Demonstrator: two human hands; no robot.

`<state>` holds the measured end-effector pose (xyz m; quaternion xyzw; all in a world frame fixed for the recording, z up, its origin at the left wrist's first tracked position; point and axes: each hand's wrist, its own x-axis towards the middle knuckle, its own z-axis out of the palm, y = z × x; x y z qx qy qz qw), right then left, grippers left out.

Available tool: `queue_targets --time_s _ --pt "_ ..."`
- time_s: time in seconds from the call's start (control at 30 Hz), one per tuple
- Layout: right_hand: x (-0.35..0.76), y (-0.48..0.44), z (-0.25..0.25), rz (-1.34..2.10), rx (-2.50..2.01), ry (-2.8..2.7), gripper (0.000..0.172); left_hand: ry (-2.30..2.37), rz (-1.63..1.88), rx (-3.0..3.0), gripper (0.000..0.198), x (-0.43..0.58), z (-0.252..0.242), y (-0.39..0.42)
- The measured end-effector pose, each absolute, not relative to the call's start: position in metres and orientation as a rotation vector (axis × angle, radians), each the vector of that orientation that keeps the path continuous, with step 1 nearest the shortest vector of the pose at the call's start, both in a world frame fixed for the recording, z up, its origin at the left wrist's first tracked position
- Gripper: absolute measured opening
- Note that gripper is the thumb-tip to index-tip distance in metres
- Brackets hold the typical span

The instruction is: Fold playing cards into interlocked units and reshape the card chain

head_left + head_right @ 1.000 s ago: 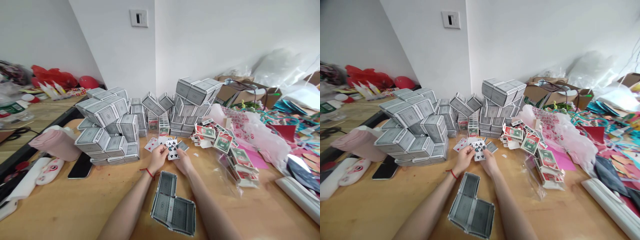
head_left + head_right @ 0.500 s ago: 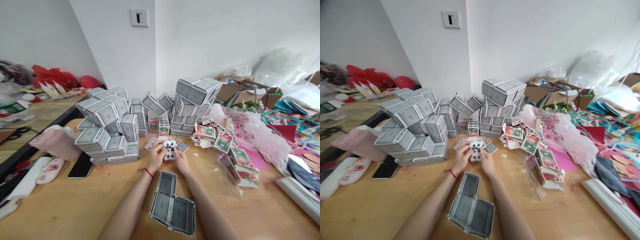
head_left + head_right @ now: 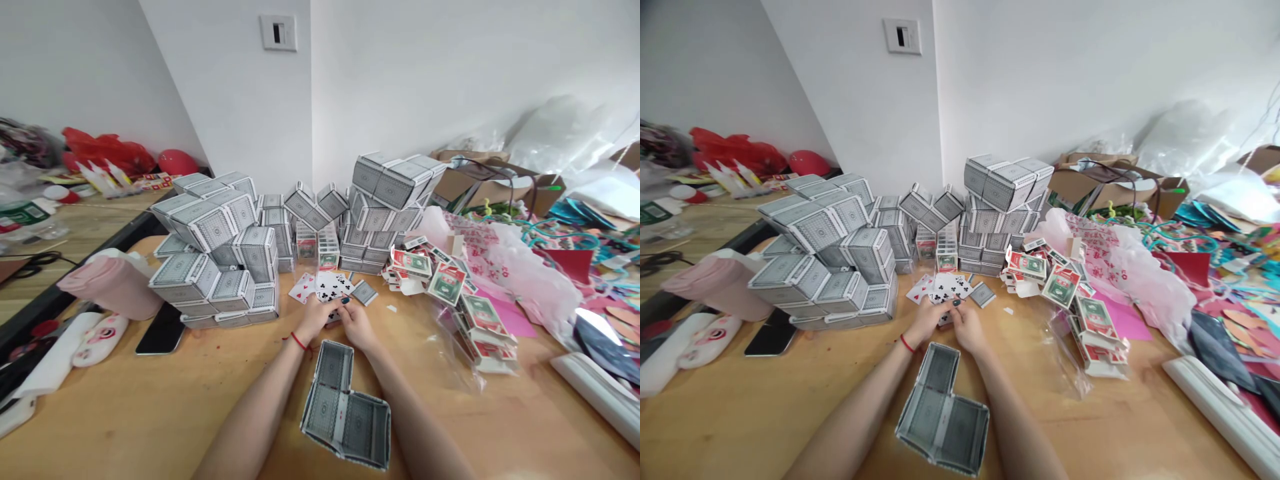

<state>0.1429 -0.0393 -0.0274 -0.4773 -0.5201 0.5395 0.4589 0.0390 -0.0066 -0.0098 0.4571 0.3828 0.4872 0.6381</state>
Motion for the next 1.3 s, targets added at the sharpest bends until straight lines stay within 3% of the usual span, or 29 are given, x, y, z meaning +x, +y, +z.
queue_targets --time_s 0.23,1.07,1.3 --pt "0.1398 -0.0395 -0.0242 1.246 -1.121 -1.176 0.027 0.882 1.149 1.033 0.026 0.0413 -0.0077 -0.0086" --pt "0.1405 -0.0362 -0.0187 1.399 -1.066 -0.873 0.036 0.896 1.204 0.966 0.032 0.0366 -0.0148 -0.0037" --pt "0.142 -0.0347 -0.0184 1.437 -1.035 -0.763 0.035 0.904 1.171 1.195 0.013 0.0341 -0.0105 -0.0084"
